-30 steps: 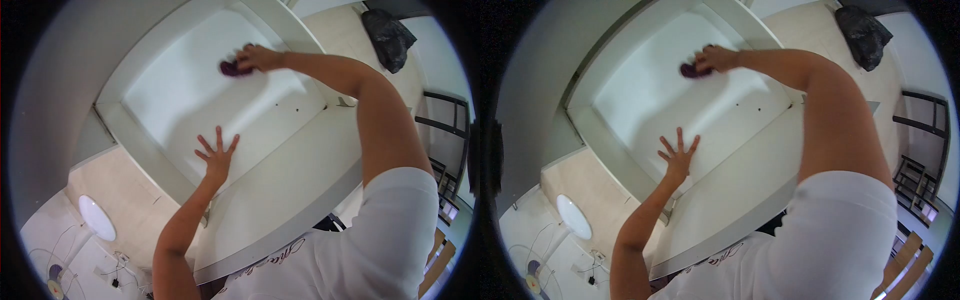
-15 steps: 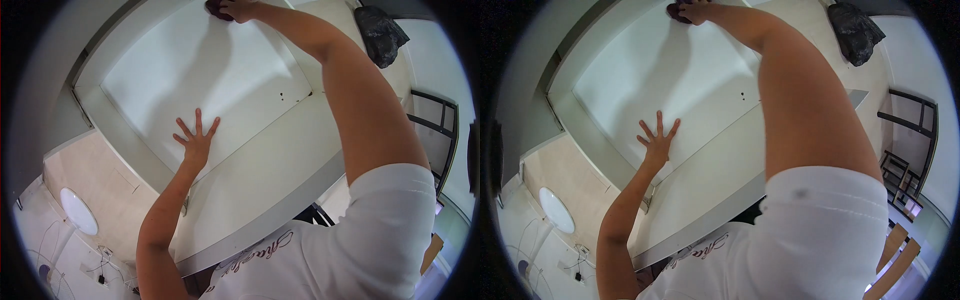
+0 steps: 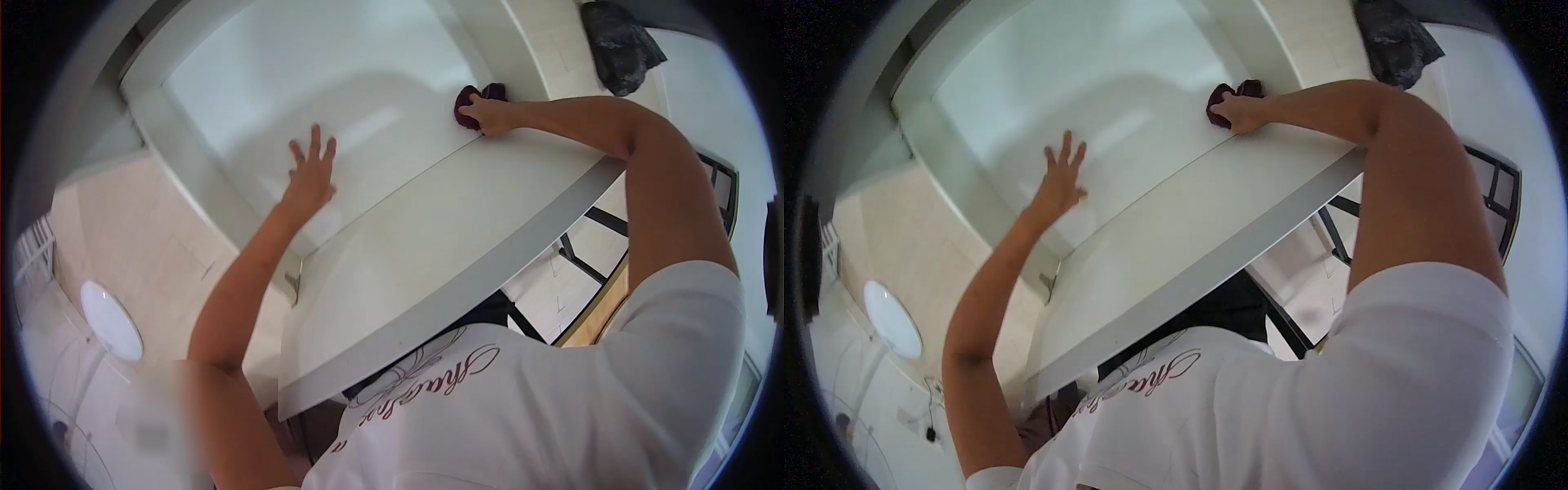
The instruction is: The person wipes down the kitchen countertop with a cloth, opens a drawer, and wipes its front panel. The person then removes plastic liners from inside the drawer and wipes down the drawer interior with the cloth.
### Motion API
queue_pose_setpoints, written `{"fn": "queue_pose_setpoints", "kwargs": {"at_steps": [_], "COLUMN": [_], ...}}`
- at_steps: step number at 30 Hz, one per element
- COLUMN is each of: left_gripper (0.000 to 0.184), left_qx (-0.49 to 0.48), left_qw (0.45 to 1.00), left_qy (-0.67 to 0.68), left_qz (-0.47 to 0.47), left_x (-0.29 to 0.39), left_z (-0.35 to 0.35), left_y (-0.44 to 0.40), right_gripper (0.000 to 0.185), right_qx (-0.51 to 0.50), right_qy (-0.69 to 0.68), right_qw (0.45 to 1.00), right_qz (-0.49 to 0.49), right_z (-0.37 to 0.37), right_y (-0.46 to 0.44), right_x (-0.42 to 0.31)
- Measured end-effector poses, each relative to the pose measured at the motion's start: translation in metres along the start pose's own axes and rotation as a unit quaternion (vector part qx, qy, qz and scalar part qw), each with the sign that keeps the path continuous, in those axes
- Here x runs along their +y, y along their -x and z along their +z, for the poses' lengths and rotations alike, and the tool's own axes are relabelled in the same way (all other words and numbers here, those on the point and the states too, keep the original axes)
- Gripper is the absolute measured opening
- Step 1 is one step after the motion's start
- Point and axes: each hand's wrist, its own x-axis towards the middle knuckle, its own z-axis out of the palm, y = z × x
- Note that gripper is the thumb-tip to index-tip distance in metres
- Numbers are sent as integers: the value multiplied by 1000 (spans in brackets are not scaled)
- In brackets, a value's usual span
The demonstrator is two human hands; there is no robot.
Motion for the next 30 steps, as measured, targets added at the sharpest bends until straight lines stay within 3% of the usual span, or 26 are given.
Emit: {"fn": "queue_pose_setpoints", "kwargs": {"at_steps": [1, 3, 7, 9, 11, 13, 17, 19, 21, 23, 25, 27, 29, 30], "left_gripper": [80, 64, 54, 46, 42, 40, 38, 36, 32, 28, 24, 21, 21, 22], "left_qx": [-8, 139, 171, 247, 244, 286, 366, 398, 491, 508, 557, 614, 650, 664], "left_qw": [1000, 984, 970, 952, 943, 928, 892, 878, 830, 812, 774, 754, 733, 724], "left_qy": [5, 108, 159, 168, 197, 209, 225, 229, 237, 259, 271, 222, 184, 154], "left_qz": [-12, 9, -64, -69, -109, -117, -137, -140, -118, -121, -130, -72, -82, -108], "left_x": [-3, -3, -4, -11, -8, -12, -15, -21, -29, -32, -37, -46, -38, -36], "left_z": [-12, -50, -106, -116, -131, -136, -140, -143, -145, -156, -172, -189, -211, -218], "left_y": [7, 30, 75, 97, 122, 144, 182, 200, 218, 237, 254, 273, 289, 294], "right_gripper": [60, 57, 42, 36, 29, 30, 37, 39, 36, 28, 22, 20, 21, 21], "right_qx": [18, 1, -35, -71, -75, 20, -63, -95, -132, -188, -146, -11, 63, 60], "right_qy": [-15, -1, -25, -25, 23, -1, -95, -192, -256, -483, -511, -342, -404, -403], "right_qw": [999, 997, 980, 959, 936, 901, 906, 919, 907, 808, 776, 815, 742, 741], "right_qz": [-31, -75, -196, -273, -342, -433, -408, -331, -308, -279, -339, -468, -532, -534], "right_z": [5, 7, 10, 2, -3, 12, 1, -2, -32, -46, -84, -127, -144, -140], "right_y": [-7, -6, -28, -34, -38, -64, -49, -40, 1, 11, 41, 60, 58, 43], "right_x": [-10, -62, -160, -216, -265, -294, -336, -342, -352, -365, -400, -438, -470, -476]}}
